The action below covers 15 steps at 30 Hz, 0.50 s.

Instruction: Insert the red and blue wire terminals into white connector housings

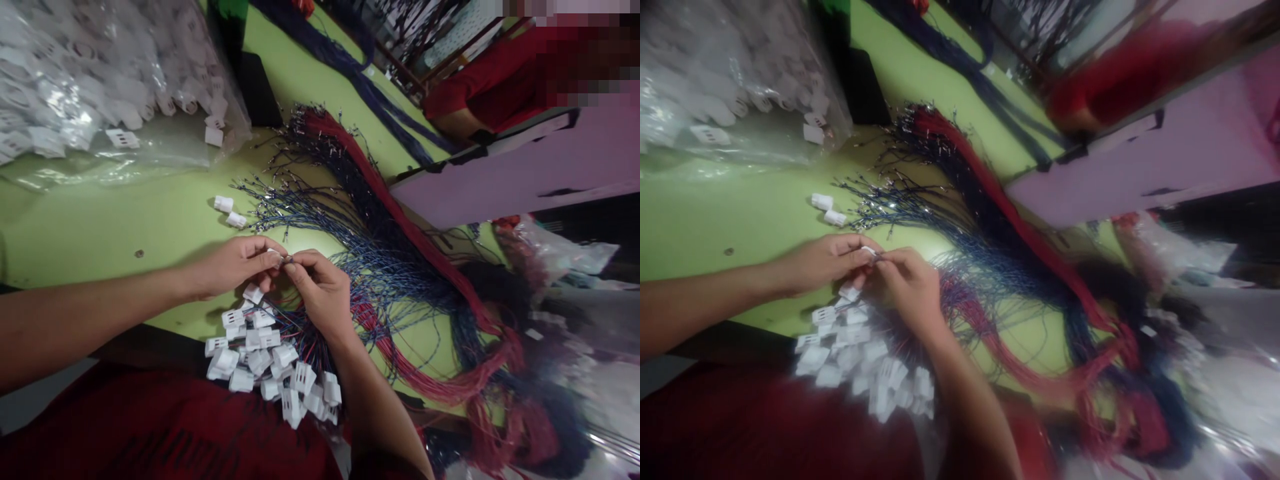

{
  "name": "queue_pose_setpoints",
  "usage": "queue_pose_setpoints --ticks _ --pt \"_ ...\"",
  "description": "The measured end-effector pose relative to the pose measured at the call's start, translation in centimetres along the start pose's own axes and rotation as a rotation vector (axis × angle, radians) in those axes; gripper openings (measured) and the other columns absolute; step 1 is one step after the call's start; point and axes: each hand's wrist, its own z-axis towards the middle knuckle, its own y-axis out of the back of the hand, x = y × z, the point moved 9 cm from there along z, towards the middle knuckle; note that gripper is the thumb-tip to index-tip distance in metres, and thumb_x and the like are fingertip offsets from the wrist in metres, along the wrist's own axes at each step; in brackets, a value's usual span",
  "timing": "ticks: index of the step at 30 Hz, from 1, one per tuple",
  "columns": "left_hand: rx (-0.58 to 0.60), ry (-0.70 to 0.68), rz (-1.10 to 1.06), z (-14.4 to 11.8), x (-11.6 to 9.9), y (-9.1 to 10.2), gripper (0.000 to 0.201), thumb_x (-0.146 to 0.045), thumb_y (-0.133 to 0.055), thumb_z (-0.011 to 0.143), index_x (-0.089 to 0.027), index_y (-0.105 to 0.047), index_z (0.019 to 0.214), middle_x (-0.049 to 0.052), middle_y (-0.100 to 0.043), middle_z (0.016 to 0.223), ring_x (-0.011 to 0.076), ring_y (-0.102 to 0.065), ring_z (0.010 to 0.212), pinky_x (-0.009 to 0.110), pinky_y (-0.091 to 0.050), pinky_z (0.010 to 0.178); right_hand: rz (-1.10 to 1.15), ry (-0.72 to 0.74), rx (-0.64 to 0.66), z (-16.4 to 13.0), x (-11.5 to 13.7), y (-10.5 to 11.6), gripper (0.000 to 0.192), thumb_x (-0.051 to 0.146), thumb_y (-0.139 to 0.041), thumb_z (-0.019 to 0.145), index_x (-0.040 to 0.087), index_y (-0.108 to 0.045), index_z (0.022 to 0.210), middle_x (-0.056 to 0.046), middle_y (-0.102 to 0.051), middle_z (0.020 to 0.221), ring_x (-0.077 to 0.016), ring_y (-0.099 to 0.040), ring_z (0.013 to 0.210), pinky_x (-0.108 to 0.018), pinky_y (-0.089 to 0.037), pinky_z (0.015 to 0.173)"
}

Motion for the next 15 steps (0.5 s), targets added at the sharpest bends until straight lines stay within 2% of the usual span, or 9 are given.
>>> queue_pose_setpoints --ticks 3,7,11,15 --pt "-0.014 0.009 -0.024 0.1 0.2 0.1 0.01 -0.027 -0.053 0.093 -0.017 -0.058 0.091 -0.005 -0.057 0.056 0.0081 -0.049 0.045 0.018 -0.034 0.041 -0.142 0.074 -0.048 0.1 0.6 0.6 0.01 0.019 -0.06 0.085 0.022 -0.061 0.076 -0.002 -0.066 0.081 -0.0154 -0.061 0.078 -0.031 -0.048 0.073" --pt "-0.034 0.042 -0.045 0.1 0.6 0.2 0.011 -0.027 -0.054 0.093 -0.017 -0.058 0.09 -0.005 -0.058 0.058 0.0072 -0.048 0.045 0.018 -0.033 0.041 -0.506 0.176 -0.114 -0.3 1.7 1.1 0.016 0.013 -0.055 0.085 0.022 -0.054 0.071 -0.003 -0.061 0.079 -0.019 -0.056 0.082 -0.035 -0.042 0.077" --pt "-0.039 0.038 -0.032 0.1 0.9 0.5 0.017 -0.032 -0.055 0.093 -0.016 -0.06 0.093 -0.003 -0.059 0.06 0.0073 -0.049 0.046 0.018 -0.033 0.042 -0.787 0.2 -0.034 -0.5 1.9 0.0 0.019 0.011 -0.055 0.085 0.021 -0.053 0.069 -0.004 -0.061 0.08 -0.0207 -0.052 0.083 -0.036 -0.034 0.074" --pt "-0.029 0.035 -0.013 0.2 1.1 0.5 0.024 -0.038 -0.055 0.093 -0.015 -0.062 0.094 -0.002 -0.062 0.062 0.0071 -0.05 0.046 0.018 -0.032 0.041 -0.91 0.239 0.031 -0.8 2.3 -0.9 0.02 0.011 -0.053 0.088 0.02 -0.055 0.07 -0.005 -0.061 0.08 -0.0203 -0.049 0.08 -0.035 -0.029 0.072"
